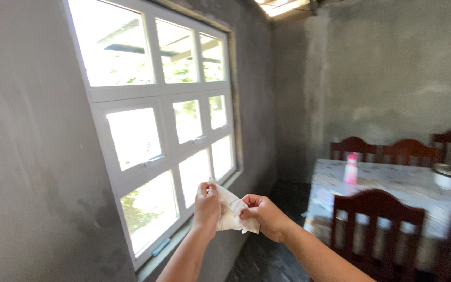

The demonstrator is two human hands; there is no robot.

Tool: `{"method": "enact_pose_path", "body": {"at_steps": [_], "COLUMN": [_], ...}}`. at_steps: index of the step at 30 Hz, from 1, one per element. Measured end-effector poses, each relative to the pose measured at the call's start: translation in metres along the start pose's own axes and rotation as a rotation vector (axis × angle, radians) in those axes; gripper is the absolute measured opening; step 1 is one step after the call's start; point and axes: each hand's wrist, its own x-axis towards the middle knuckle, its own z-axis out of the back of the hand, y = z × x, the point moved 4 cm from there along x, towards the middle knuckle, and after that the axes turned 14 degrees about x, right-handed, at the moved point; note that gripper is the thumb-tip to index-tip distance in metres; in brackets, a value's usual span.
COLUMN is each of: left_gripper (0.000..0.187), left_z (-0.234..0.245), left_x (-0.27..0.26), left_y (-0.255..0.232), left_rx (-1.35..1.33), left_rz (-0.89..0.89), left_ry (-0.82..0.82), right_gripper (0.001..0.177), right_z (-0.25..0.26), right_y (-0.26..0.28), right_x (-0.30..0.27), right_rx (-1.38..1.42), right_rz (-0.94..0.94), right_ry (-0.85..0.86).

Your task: The person sprays a cleaning liquid onto glass window panes and wipes them with a cloth, opening the hinged window sections to clean different areas.

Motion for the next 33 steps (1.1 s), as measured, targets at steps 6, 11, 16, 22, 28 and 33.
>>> {"method": "enact_pose_path", "body": {"at_steps": [6,11,16,22,28,33], "left_gripper": [0.017,0.023,0.028,0.031,0.029,0.027], "left_z": [0.004,0.030,0.065,0.130,0.192,0.234], "left_x": [0.077,0.147,0.228,0.308,0.350,0.364], "left_y": [0.019,0.044,0.077,0.111,0.131,0.123], "left_rx": [0.501,0.427,0.431,0.680,0.834,1.001], "left_rz": [-0.278,-0.246,-0.219,-0.071,-0.110,-0.148], "left_ry": [-0.071,0.073,0.084,-0.141,-0.282,-0.453], "right_gripper": [0.053,0.059,0.050,0.035,0.034,0.030], "right_z": [-0.010,-0.024,-0.037,-0.054,-0.069,-0.074], "right_y": [-0.008,-0.037,-0.072,-0.123,-0.184,-0.174], "right_x": [0.093,0.167,0.267,0.377,0.490,0.581], "right_rx": [0.020,0.186,0.390,0.457,0.631,0.632], "right_rz": [-0.014,-0.111,-0.182,-0.334,-0.233,0.070], "right_ry": [0.178,0.148,0.283,0.187,0.114,-0.140]}}
